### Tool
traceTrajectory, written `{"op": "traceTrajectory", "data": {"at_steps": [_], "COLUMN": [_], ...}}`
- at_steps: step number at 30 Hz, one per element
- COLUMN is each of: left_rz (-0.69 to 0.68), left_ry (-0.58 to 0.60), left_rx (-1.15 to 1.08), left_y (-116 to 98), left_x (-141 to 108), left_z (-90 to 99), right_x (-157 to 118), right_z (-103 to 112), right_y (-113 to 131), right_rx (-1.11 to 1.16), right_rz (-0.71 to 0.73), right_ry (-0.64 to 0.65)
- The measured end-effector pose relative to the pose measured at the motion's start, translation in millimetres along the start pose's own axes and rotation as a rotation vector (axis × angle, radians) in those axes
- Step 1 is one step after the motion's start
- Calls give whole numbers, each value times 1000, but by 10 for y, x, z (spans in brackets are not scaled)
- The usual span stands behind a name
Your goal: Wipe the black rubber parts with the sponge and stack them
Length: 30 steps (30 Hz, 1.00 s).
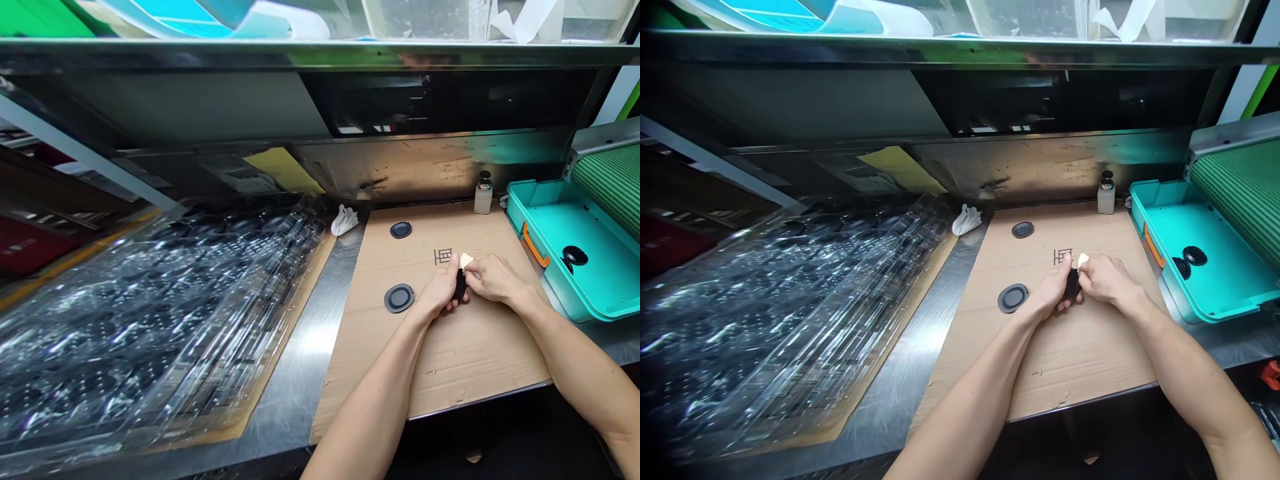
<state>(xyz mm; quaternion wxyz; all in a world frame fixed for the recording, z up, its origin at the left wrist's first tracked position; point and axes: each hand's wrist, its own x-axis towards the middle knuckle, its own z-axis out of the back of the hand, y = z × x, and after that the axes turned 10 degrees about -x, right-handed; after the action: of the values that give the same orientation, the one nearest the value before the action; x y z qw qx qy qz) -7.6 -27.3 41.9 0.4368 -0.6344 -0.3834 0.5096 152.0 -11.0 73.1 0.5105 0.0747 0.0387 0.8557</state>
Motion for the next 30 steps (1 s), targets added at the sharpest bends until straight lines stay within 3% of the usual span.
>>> {"op": "traceTrajectory", "data": {"at_steps": [6,11,15,19,24,30], "left_rz": [0,-7,-19,5,-20,10], "left_ry": [-3,-19,4,-16,5,-20], "left_rx": [14,12,7,38,-4,-33], "left_y": [11,35,29,19,33,31], "left_x": [5,20,17,6,22,21], "left_z": [-14,-14,-20,-23,-17,-45], "right_x": [-1,2,-2,-7,1,2], "right_z": [6,6,39,57,31,-3], "right_y": [-10,-25,-19,-18,-21,-77], "right_rx": [35,33,62,25,65,52], "right_rz": [47,3,47,15,60,6], "right_ry": [-81,-9,-59,21,-78,38]}}
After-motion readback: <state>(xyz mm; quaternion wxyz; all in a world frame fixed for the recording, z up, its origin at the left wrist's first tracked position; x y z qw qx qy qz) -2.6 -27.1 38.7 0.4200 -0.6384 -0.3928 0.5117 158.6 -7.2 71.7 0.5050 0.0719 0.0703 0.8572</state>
